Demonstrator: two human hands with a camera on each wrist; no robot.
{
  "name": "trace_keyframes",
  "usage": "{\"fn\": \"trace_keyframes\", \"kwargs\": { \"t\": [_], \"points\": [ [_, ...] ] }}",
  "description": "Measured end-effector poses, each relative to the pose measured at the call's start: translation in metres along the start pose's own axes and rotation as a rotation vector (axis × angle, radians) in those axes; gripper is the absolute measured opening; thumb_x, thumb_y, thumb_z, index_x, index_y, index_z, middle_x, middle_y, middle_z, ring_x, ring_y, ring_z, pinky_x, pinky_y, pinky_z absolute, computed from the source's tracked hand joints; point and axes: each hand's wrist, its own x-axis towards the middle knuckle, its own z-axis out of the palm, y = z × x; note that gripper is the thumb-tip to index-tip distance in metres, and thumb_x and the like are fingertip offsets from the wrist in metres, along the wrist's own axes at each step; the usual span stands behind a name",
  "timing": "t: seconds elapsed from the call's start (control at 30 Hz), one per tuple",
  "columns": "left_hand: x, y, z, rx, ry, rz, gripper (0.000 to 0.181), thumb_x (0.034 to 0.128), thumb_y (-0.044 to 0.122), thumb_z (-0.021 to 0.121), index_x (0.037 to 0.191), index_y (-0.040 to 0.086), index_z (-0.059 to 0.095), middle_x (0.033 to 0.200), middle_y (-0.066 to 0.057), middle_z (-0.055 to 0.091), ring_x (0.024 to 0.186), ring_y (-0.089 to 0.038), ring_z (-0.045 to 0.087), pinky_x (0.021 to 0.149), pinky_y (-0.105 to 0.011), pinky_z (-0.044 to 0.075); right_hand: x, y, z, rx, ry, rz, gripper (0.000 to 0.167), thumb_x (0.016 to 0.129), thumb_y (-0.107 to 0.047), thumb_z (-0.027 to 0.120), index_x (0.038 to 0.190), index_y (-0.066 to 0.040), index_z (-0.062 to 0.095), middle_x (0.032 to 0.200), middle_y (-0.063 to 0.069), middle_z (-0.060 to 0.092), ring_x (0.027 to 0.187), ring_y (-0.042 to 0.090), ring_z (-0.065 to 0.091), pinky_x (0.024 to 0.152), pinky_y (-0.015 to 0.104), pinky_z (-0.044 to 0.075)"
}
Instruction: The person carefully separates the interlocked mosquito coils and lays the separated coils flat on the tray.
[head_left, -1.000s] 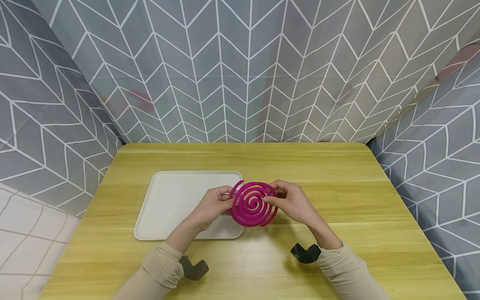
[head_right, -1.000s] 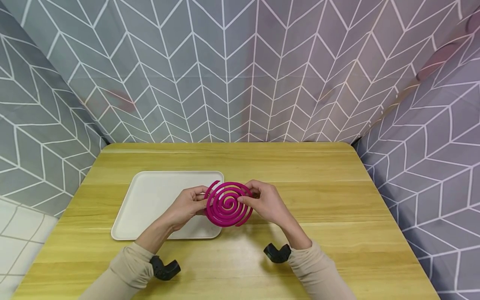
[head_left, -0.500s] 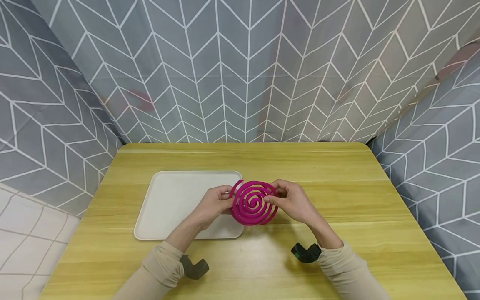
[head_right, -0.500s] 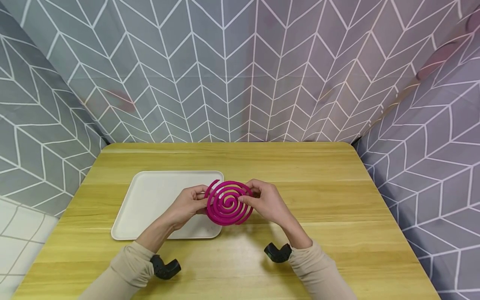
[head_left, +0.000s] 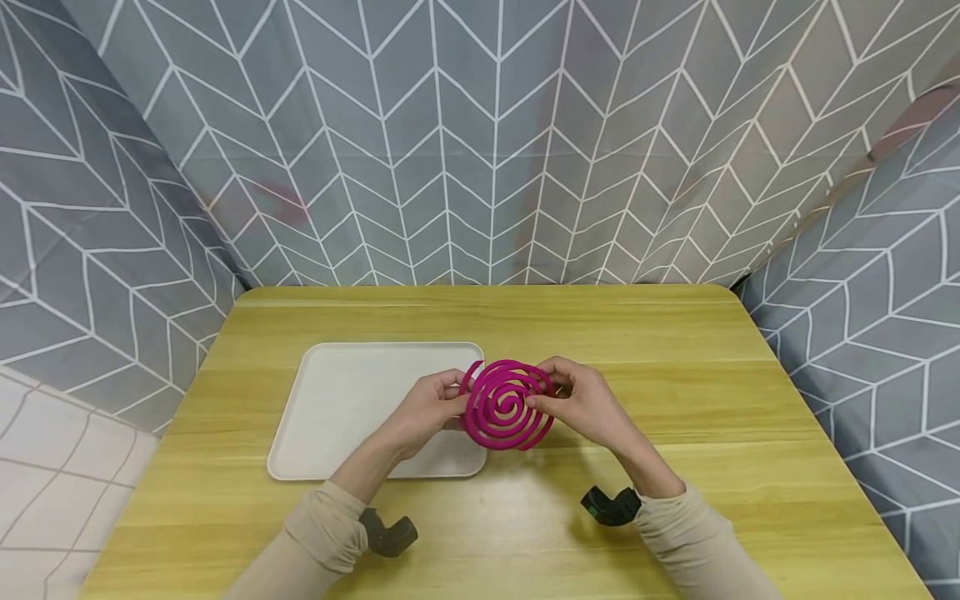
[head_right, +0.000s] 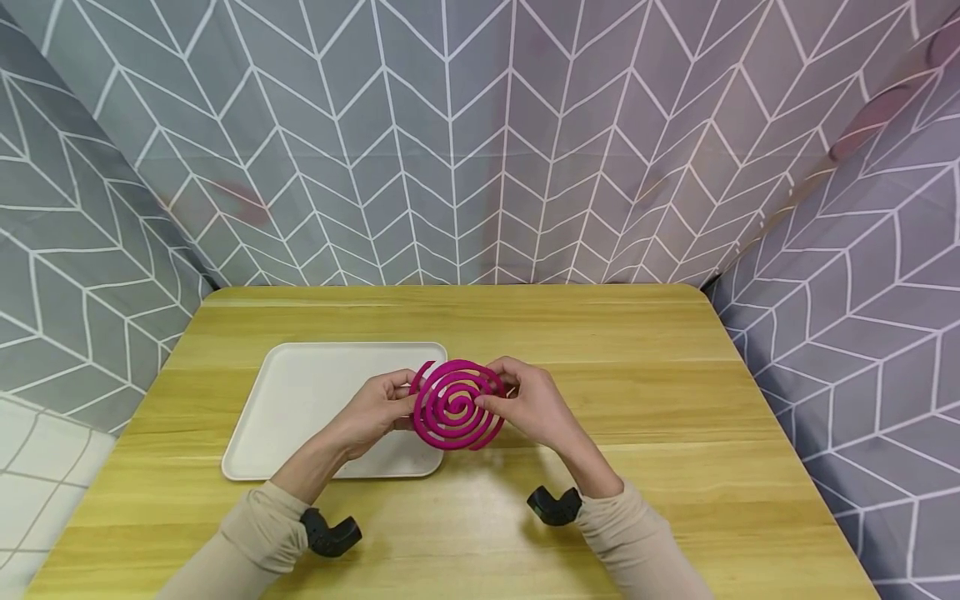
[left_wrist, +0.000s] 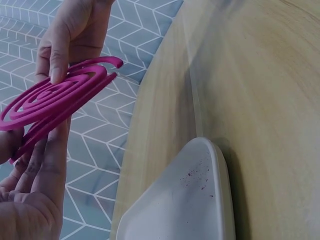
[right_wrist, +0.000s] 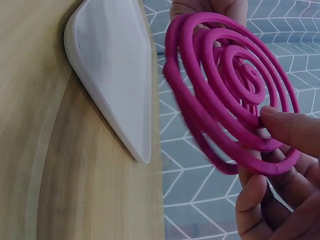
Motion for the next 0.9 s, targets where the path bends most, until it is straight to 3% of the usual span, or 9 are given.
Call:
{"fn": "trace_keyframes", "kwargs": {
  "t": [0.23, 0.63, 0.77, 0.9],
  "points": [
    [-0.001, -0.001, 0.0, 0.004, 0.011, -0.004, 0.014, 0.0971, 0.009, 0.056, 0.104, -0.003, 0.055, 0.092, -0.005, 0.073, 0.075, -0.011, 0.07, 0.077, -0.038, 0.062, -0.001, -0.001, 0.0, -0.007, -0.006, -0.001, 0.023, 0.083, -0.014, 0.078, 0.102, -0.007, 0.067, 0.088, 0.01, 0.069, 0.077, 0.013, 0.068, 0.065, 0.022, 0.056],
    [-0.001, 0.001, -0.003, 0.064, 0.069, 0.002, 0.019, 0.0982, 0.006, 0.054, 0.113, -0.006, 0.055, 0.101, -0.017, 0.073, 0.079, -0.013, 0.071, 0.079, -0.038, 0.062, -0.002, 0.002, 0.0, 0.0, -0.021, 0.002, 0.02, 0.085, -0.012, 0.075, 0.102, -0.006, 0.067, 0.089, 0.01, 0.072, 0.079, 0.012, 0.068, 0.067, 0.022, 0.056],
    [-0.003, 0.001, -0.008, 0.091, 0.124, 0.004, 0.022, 0.0971, 0.01, 0.059, 0.115, -0.003, 0.058, 0.106, -0.019, 0.073, 0.086, -0.015, 0.072, 0.08, -0.038, 0.062, -0.004, 0.003, -0.002, 0.029, -0.022, 0.019, 0.021, 0.086, -0.013, 0.074, 0.103, -0.004, 0.066, 0.089, 0.009, 0.072, 0.078, 0.013, 0.066, 0.066, 0.022, 0.055],
    [-0.007, -0.001, -0.022, 0.13, 0.198, 0.002, 0.024, 0.0965, 0.013, 0.061, 0.117, 0.0, 0.06, 0.113, -0.019, 0.071, 0.092, -0.017, 0.071, 0.081, -0.037, 0.062, -0.006, 0.004, -0.004, 0.126, -0.023, 0.076, 0.023, 0.088, -0.015, 0.073, 0.106, -0.004, 0.064, 0.09, 0.01, 0.072, 0.077, 0.014, 0.068, 0.067, 0.024, 0.056]
  ]
}}
